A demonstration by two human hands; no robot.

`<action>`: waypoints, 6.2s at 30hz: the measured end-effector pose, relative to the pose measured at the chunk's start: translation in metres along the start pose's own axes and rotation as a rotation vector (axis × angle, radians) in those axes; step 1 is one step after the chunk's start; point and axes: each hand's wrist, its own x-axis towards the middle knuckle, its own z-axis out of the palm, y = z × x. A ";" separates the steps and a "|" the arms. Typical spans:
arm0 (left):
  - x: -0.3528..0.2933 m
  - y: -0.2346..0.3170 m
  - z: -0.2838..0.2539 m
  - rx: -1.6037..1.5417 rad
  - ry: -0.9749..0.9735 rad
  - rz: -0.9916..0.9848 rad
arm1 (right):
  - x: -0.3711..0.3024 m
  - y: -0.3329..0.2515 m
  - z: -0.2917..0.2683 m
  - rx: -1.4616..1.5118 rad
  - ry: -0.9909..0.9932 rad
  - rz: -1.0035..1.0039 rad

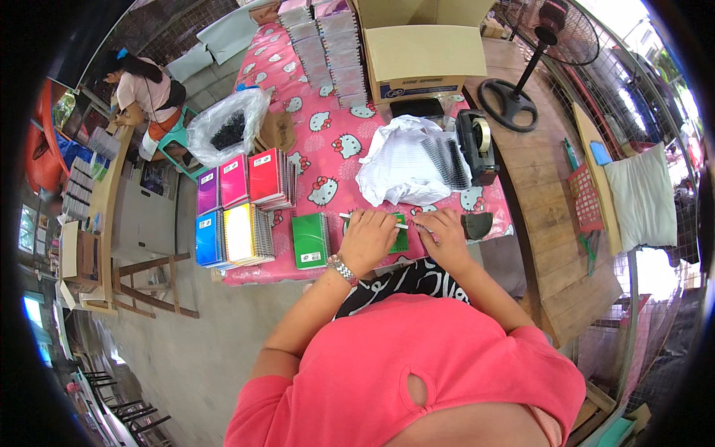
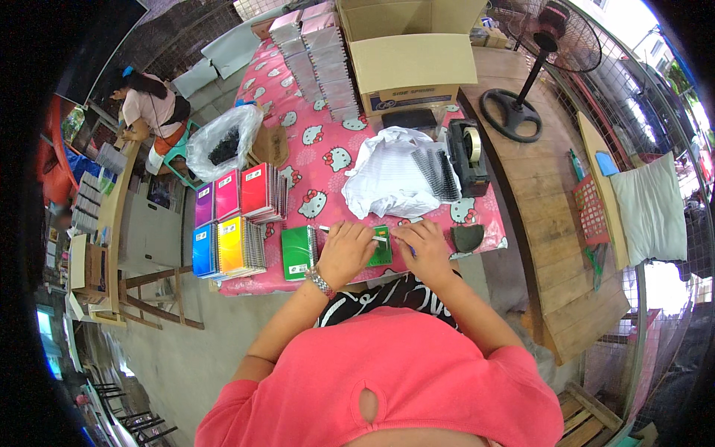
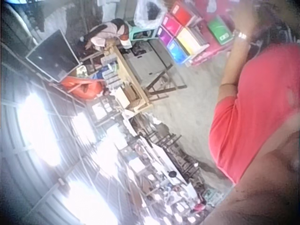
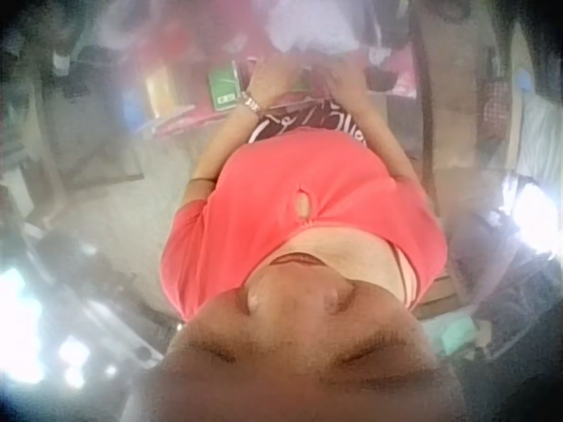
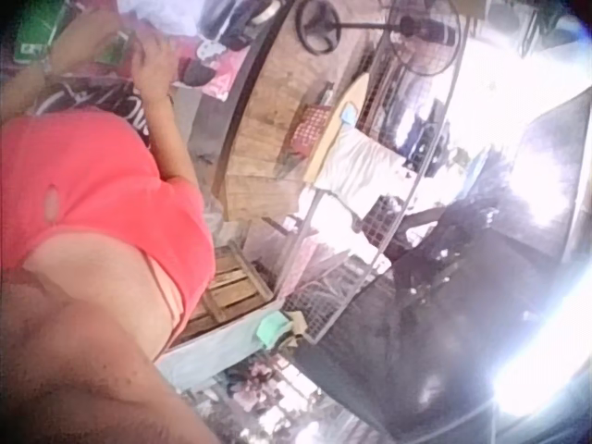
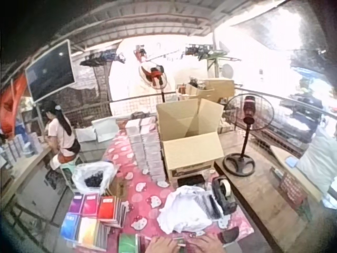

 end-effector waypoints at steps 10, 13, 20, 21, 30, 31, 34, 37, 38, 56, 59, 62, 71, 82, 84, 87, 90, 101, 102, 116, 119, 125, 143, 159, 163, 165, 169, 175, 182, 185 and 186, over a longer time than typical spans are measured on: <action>0.005 -0.001 -0.002 -0.042 0.030 0.029 | -0.020 -0.002 0.018 0.170 -0.036 0.038; 0.003 -0.003 -0.001 -0.028 0.028 0.019 | -0.013 -0.011 0.013 0.429 0.091 0.394; 0.004 -0.001 -0.002 -0.018 0.019 0.012 | -0.009 0.000 0.010 0.080 -0.003 0.001; 0.004 -0.002 -0.002 -0.015 0.019 0.011 | -0.010 0.001 0.010 0.083 -0.003 -0.001; 0.004 0.002 -0.005 -0.004 0.029 0.019 | -0.019 0.004 0.021 0.517 -0.050 0.333; 0.005 0.002 -0.005 -0.003 0.025 0.013 | -0.020 0.004 0.022 0.536 -0.042 0.356; 0.004 0.003 -0.003 0.001 0.023 0.008 | -0.025 0.009 0.024 0.579 -0.077 0.386; 0.004 0.004 -0.003 0.002 0.024 0.004 | -0.018 0.011 0.013 0.488 -0.147 0.270; 0.003 0.004 -0.003 0.001 0.023 0.003 | -0.013 0.010 0.008 0.372 -0.167 0.151; 0.003 0.010 0.005 -0.112 0.035 0.091 | 0.006 0.002 -0.028 0.497 -0.276 0.756; 0.001 0.005 0.003 -0.195 0.024 0.101 | -0.021 0.070 -0.028 -0.214 -0.236 0.595; -0.009 -0.011 0.006 -0.190 -0.063 0.088 | -0.027 0.072 -0.033 -0.553 -0.412 0.651; -0.020 0.003 0.006 0.006 -0.012 -0.113 | 0.010 0.063 -0.045 0.785 -0.443 0.520; -0.010 0.002 -0.001 -0.112 0.048 -0.049 | 0.037 0.039 -0.022 1.404 -0.724 0.416; -0.007 0.000 -0.001 -0.118 0.075 -0.052 | 0.045 0.042 -0.018 0.545 -0.801 0.334; -0.009 0.001 -0.003 -0.123 0.014 -0.073 | 0.039 0.037 -0.020 1.128 -0.744 0.366; -0.009 -0.001 -0.001 -0.130 0.051 -0.053 | 0.042 0.037 -0.021 1.140 -0.786 0.332; -0.007 0.000 -0.005 -0.154 0.028 -0.077 | 0.046 0.033 -0.019 1.029 -0.713 0.352; -0.007 0.001 -0.006 -0.152 0.034 -0.077 | 0.046 0.029 -0.020 1.523 -0.697 0.382; -0.013 -0.041 -0.007 -0.373 0.077 -0.162 | 0.062 0.030 0.008 1.161 -0.709 0.468; -0.013 -0.041 -0.005 -0.468 0.056 -0.233 | 0.065 0.026 0.008 1.249 -0.756 0.442; -0.013 -0.041 -0.003 -0.621 0.065 -0.308 | 0.054 0.037 0.021 1.311 -0.643 0.526; -0.056 -0.048 0.033 -0.855 0.275 -0.612 | -0.062 0.079 -0.004 -0.598 0.008 0.328; -0.044 -0.040 0.038 -0.869 0.480 -0.536 | -0.023 -0.014 0.005 0.126 0.116 0.104; -0.046 -0.043 0.038 -0.935 0.463 -0.563 | -0.008 -0.040 0.019 0.145 -0.121 -0.149; -0.045 -0.041 0.035 -0.897 0.457 -0.532 | -0.006 -0.041 0.027 0.130 -0.123 -0.144; -0.046 -0.040 0.031 -0.844 0.465 -0.524 | 0.003 -0.047 0.032 0.085 -0.132 -0.154; -0.045 -0.037 0.026 -0.723 0.398 -0.536 | 0.003 -0.050 0.029 0.090 -0.162 -0.151; -0.050 -0.034 0.026 -0.905 0.534 -0.527 | 0.010 -0.045 0.027 1.031 -0.619 0.787; -0.058 -0.034 0.019 -0.761 0.526 -0.482 | 0.002 -0.040 0.035 1.257 -0.516 0.779; -0.064 -0.033 0.018 -0.912 0.601 -0.643 | 0.000 -0.034 0.034 1.260 -0.519 0.778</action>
